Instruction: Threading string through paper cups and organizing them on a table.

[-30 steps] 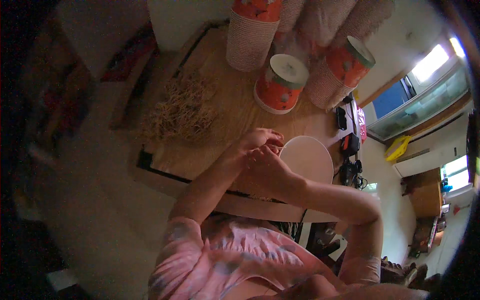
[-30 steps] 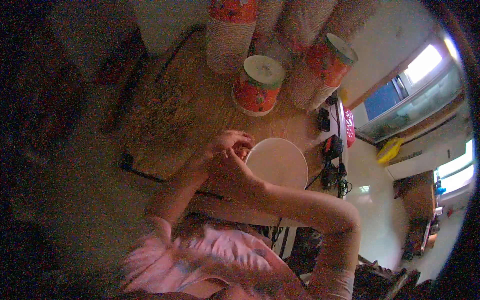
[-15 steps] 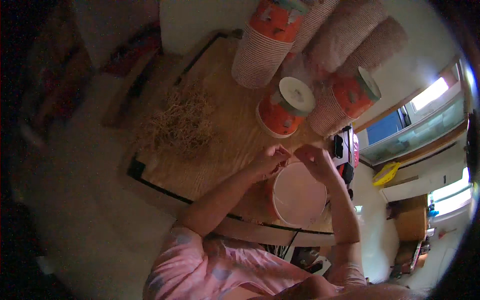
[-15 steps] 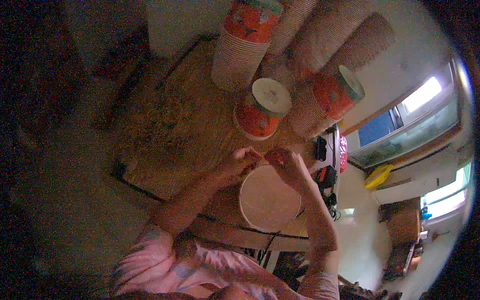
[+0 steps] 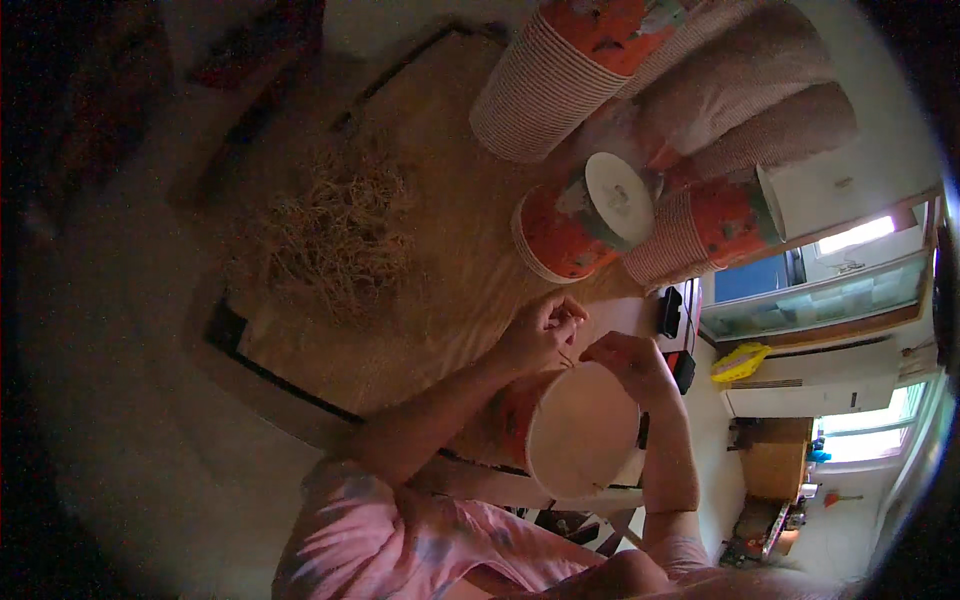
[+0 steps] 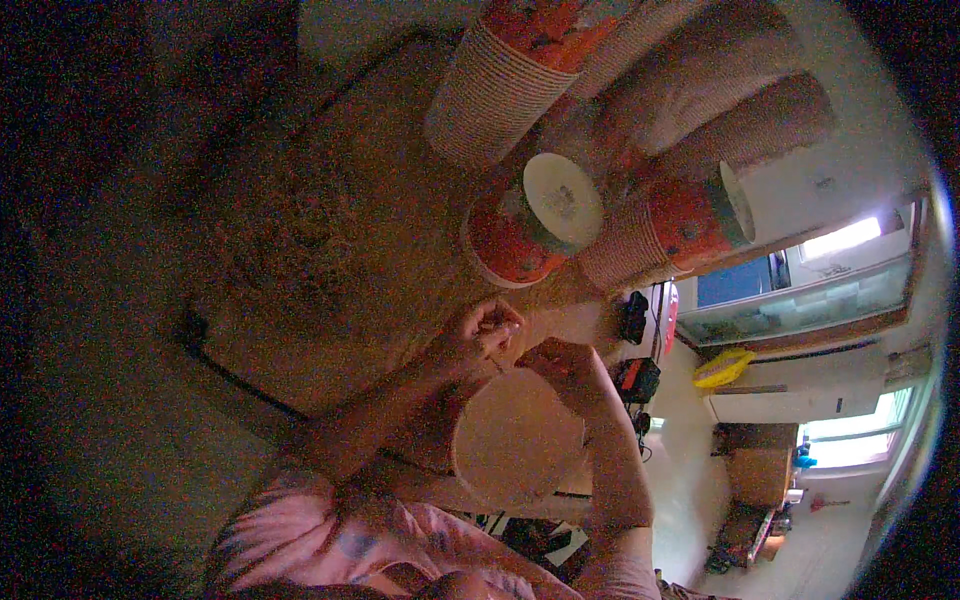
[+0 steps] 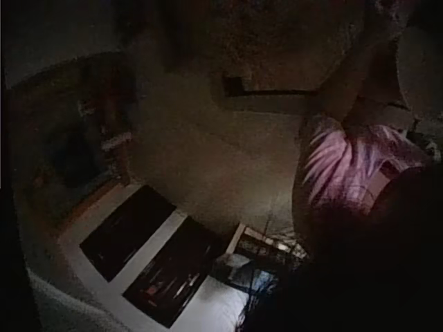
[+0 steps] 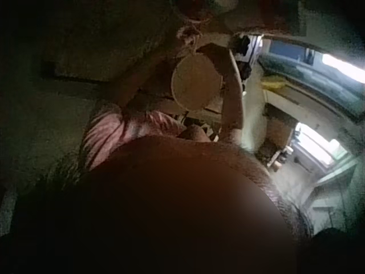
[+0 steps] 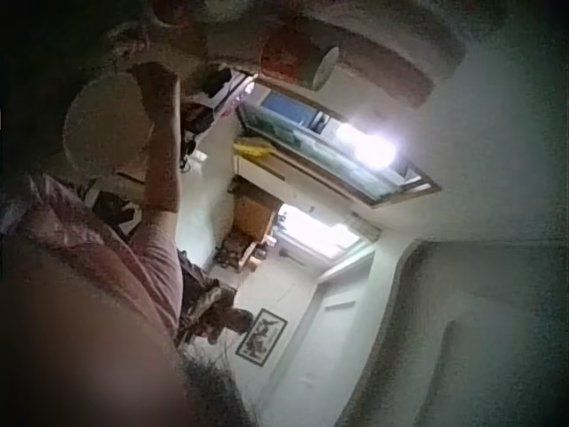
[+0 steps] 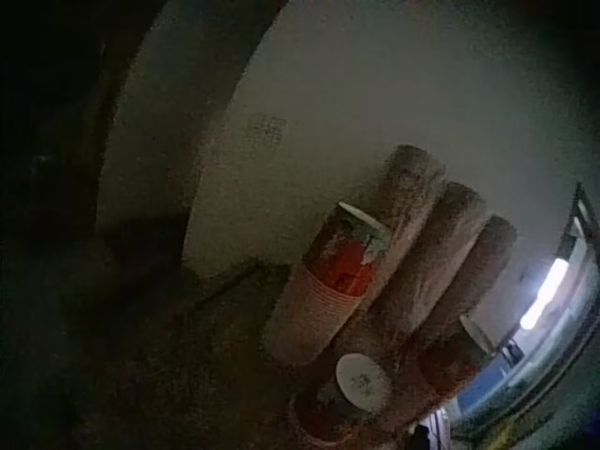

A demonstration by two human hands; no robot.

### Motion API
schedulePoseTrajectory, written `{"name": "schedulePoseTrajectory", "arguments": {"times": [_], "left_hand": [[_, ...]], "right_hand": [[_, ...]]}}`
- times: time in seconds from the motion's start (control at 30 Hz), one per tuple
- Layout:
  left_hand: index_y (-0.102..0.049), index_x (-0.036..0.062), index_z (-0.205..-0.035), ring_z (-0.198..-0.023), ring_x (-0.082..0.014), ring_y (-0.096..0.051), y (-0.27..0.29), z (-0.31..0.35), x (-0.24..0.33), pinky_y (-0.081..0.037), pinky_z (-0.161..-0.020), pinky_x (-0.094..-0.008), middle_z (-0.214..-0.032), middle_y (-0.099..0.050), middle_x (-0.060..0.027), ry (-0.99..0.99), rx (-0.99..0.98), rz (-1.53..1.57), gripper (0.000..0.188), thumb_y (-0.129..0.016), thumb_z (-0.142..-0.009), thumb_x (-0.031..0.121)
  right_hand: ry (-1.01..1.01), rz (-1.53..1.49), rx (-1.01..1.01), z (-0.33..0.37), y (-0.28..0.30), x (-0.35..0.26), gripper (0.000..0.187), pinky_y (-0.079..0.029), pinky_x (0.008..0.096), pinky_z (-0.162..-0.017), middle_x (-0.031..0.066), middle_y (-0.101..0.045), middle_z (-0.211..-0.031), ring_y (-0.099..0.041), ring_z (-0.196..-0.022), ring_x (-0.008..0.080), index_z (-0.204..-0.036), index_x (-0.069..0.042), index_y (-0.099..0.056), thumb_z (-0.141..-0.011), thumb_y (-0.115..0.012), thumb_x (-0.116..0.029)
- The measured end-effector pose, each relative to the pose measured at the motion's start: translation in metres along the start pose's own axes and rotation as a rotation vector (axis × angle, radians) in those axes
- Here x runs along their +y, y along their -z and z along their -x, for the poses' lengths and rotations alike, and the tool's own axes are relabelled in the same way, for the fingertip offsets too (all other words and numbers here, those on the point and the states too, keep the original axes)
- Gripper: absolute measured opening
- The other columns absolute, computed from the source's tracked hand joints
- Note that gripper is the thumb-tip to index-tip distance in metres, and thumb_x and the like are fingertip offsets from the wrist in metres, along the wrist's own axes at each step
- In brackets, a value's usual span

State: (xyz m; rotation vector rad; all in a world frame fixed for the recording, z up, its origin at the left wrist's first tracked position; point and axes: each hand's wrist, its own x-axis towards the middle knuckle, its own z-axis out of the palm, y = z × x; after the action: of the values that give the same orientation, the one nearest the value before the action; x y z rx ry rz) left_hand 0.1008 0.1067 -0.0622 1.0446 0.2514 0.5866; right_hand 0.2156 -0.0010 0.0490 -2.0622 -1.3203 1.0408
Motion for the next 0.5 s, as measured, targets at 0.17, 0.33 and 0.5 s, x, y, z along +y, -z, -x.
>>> {"name": "schedulePoseTrajectory", "arguments": {"times": [0.17, 0.33, 0.5], "left_hand": [[-0.054, 0.0053, -0.091, -0.062, -0.0042, -0.046, 0.003, 0.006, 0.026, -0.038, -0.053, -0.0199, -0.074, -0.054, 0.001, 0.19, 0.012, 0.147, 0.01, -0.055, -0.086, 0.013], [-0.055, 0.0081, -0.092, -0.061, -0.0029, -0.046, 0.015, 0.013, 0.031, -0.036, -0.052, -0.0189, -0.076, -0.055, 0.0019, 0.247, -0.031, 0.282, 0.015, -0.061, -0.084, 0.02], [-0.057, 0.0074, -0.089, -0.061, -0.0035, -0.048, 0.025, 0.015, 0.036, -0.037, -0.052, -0.0199, -0.077, -0.059, 0.0003, 0.232, -0.236, 0.312, 0.017, -0.063, -0.083, 0.022]], "right_hand": [[-0.029, -0.123, -0.154, -0.018, 0.017, -0.005, 0.015, -0.047, 0.0275, -0.08, 0.0068, -0.064, -0.092, -0.06, -0.087, 0.0154, -0.094, -0.001, -0.064, -0.082, -0.058, -0.009], [0.275, 0.03, -0.466, -0.055, 0.027, 0.005, 0.021, -0.046, 0.0279, -0.081, 0.0092, -0.062, -0.096, -0.058, -0.09, 0.0169, -0.1, 0.001, -0.061, -0.081, -0.061, -0.009], [-0.205, 0.179, -0.583, -0.064, 0.024, -0.021, 0.028, -0.046, 0.0273, -0.082, 0.009, -0.062, -0.101, -0.058, -0.092, 0.017, -0.104, -0.001, -0.061, -0.08, -0.064, -0.012]]}}
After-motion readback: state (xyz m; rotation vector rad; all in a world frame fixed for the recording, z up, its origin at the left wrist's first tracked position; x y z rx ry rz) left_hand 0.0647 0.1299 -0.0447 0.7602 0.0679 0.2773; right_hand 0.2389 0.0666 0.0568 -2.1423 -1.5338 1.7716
